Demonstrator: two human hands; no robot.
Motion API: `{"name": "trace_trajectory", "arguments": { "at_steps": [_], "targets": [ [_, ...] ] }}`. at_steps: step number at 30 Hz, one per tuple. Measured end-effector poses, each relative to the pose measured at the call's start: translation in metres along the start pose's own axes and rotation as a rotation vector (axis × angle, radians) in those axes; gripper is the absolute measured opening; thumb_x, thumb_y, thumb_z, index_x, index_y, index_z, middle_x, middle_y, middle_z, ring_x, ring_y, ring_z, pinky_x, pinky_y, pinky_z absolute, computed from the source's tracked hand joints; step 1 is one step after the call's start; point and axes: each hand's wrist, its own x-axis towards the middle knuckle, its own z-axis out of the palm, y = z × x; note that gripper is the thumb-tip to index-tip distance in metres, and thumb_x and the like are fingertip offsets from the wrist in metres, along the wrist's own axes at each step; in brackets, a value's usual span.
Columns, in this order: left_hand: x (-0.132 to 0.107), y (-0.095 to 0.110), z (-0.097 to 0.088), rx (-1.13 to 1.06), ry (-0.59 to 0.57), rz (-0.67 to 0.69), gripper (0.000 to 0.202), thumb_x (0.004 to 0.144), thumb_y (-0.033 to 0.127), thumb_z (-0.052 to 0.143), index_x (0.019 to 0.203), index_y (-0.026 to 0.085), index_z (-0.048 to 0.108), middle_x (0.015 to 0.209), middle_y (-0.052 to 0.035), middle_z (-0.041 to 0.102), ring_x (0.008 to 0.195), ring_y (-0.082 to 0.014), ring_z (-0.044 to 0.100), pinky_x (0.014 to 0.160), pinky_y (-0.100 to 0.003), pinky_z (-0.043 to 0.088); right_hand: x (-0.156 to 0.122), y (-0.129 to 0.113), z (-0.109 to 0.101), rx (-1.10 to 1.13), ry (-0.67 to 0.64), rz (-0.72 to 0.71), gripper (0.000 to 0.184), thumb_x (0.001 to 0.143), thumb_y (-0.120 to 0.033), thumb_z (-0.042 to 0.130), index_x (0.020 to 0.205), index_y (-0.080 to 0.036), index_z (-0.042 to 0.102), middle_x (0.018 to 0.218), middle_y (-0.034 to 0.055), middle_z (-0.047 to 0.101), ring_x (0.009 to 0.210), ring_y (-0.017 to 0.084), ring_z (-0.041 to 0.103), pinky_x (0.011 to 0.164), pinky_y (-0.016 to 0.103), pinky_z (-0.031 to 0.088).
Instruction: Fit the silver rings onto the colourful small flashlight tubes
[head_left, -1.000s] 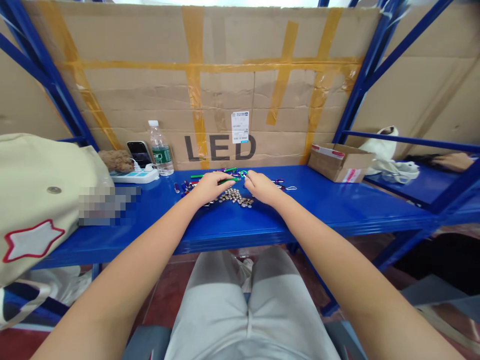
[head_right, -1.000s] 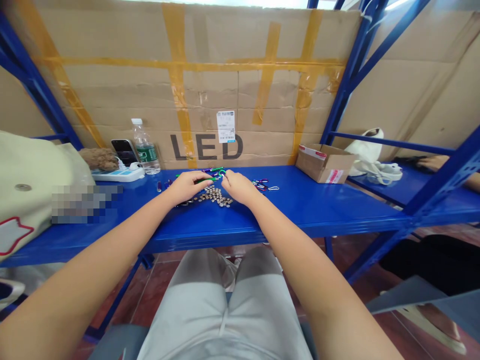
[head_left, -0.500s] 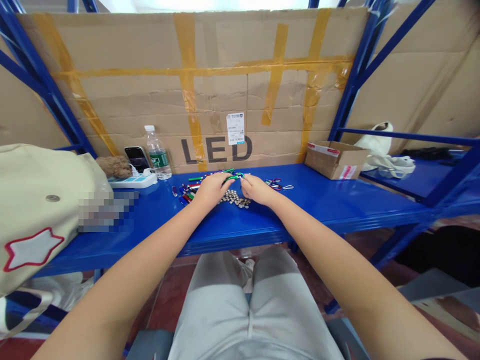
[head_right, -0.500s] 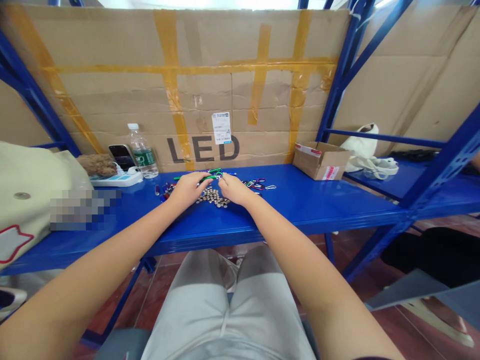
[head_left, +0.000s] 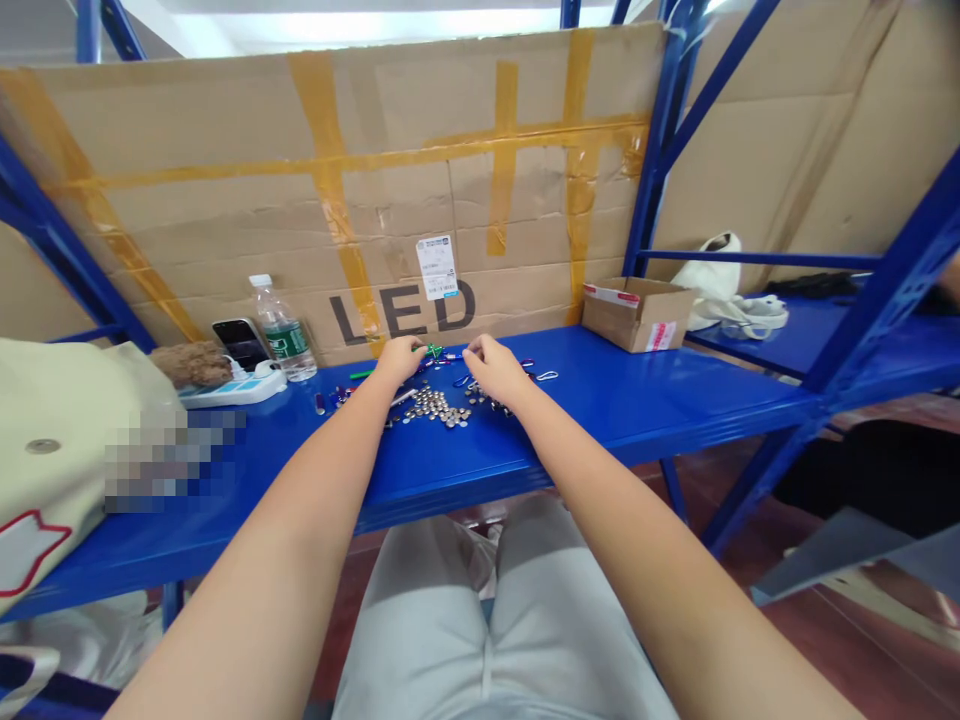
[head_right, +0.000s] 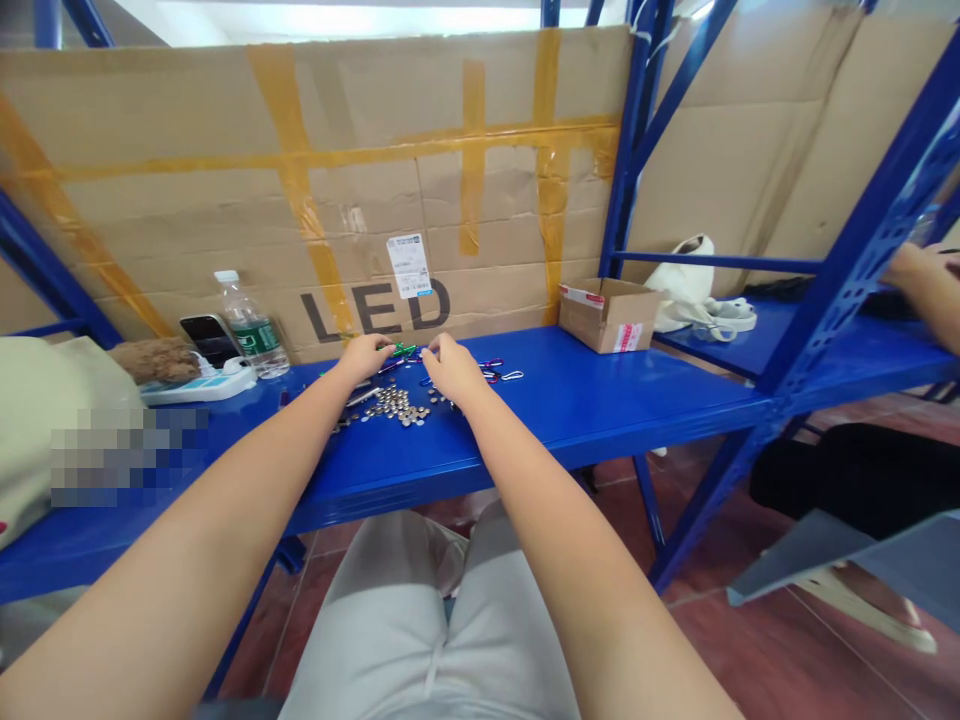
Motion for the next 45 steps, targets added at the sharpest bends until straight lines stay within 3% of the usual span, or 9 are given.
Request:
{"name": "trace_trajectory", "arguments": {
  "at_steps": [5,10,14,17,23,28,39,42,45],
  "targets": [
    [0.004,-0.011,-0.009,0.162,0.040,-0.052,0.028,0.087,0.030,0.050,0.103,0.020,0.070,0.109,-0.0121,0.071,0.102,-0.0280,0.063,0.088,-0.040,0.047,-0.004,0.002,-0.003,-0.053,-0.059,-0.035,0.013,0.090,-0.026,0.046,0.089,-0.018,0.057,0.088,0.0055,0.067,0.081,0.017,0.059,0.075,0.028,0.043],
    [-0.024,-0.040,-0.039,0.377,-0.204,0.093,0.024,0.080,0.036,0.057,0.092,0.023,0.074,0.098,-0.0082,0.073,0.091,-0.0273,0.065,0.079,-0.034,0.048,-0.006,-0.001,-0.007,-0.117,-0.109,-0.126,0.014,0.085,-0.021,0.047,0.083,-0.018,0.061,0.091,0.0067,0.067,0.087,0.019,0.058,0.080,0.030,0.043],
    [-0.046,-0.056,-0.043,0.398,-0.260,0.162,0.024,0.080,0.040,0.058,0.090,0.025,0.074,0.094,-0.0071,0.073,0.086,-0.0250,0.065,0.077,-0.032,0.048,-0.015,-0.009,-0.012,-0.187,-0.249,-0.201,0.017,0.080,-0.014,0.051,0.086,-0.018,0.067,0.110,0.0093,0.064,0.108,0.023,0.054,0.097,0.038,0.039],
    [-0.050,-0.058,-0.040,0.419,-0.253,0.184,0.021,0.080,0.035,0.059,0.091,0.025,0.074,0.096,-0.0073,0.072,0.089,-0.0245,0.064,0.079,-0.031,0.047,-0.023,-0.010,-0.015,-0.297,-0.348,-0.160,0.020,0.077,-0.019,0.057,0.091,-0.022,0.071,0.134,0.0094,0.053,0.130,0.029,0.040,0.105,0.049,0.032],
    [-0.059,-0.043,-0.049,0.144,-0.115,0.182,0.024,0.085,0.033,0.055,0.098,0.020,0.070,0.100,-0.0074,0.072,0.091,-0.0236,0.064,0.081,-0.031,0.048,-0.028,-0.006,-0.021,-0.433,-0.482,-0.122,0.023,0.076,-0.034,0.068,0.097,-0.032,0.075,0.150,0.0039,0.040,0.144,0.034,0.019,0.112,0.062,0.014],
    [-0.078,-0.019,-0.055,-0.119,-0.124,0.228,0.024,0.083,0.034,0.058,0.098,0.018,0.068,0.097,-0.0053,0.073,0.088,-0.0205,0.065,0.083,-0.032,0.050,-0.027,-0.004,-0.021,-0.385,-0.503,-0.208,0.017,0.075,-0.037,0.071,0.091,-0.033,0.076,0.146,0.0016,0.046,0.143,0.033,0.025,0.114,0.060,0.016],
    [-0.085,-0.004,-0.048,-0.180,-0.195,0.383,0.022,0.083,0.034,0.060,0.096,0.018,0.067,0.093,-0.0041,0.073,0.085,-0.0187,0.066,0.079,-0.031,0.051,-0.027,-0.001,-0.014,-0.342,-0.503,-0.227,0.013,0.074,-0.027,0.070,0.086,-0.029,0.076,0.139,0.0040,0.053,0.137,0.033,0.036,0.111,0.058,0.025],
    [-0.088,0.001,-0.048,-0.201,-0.209,0.417,0.022,0.083,0.034,0.060,0.095,0.017,0.067,0.094,-0.0043,0.073,0.086,-0.0188,0.066,0.079,-0.030,0.051,-0.027,-0.003,-0.014,-0.278,-0.418,-0.258,0.011,0.074,-0.026,0.070,0.083,-0.026,0.075,0.138,0.0065,0.054,0.135,0.032,0.039,0.111,0.056,0.028],
    [-0.092,0.008,-0.048,-0.213,-0.223,0.474,0.022,0.084,0.035,0.059,0.095,0.018,0.067,0.092,-0.0037,0.073,0.084,-0.0183,0.066,0.078,-0.030,0.051,-0.027,-0.005,-0.014,-0.142,-0.215,-0.341,0.010,0.077,-0.028,0.068,0.084,-0.023,0.073,0.138,0.0076,0.053,0.134,0.028,0.041,0.111,0.053,0.030]
  ]
}}
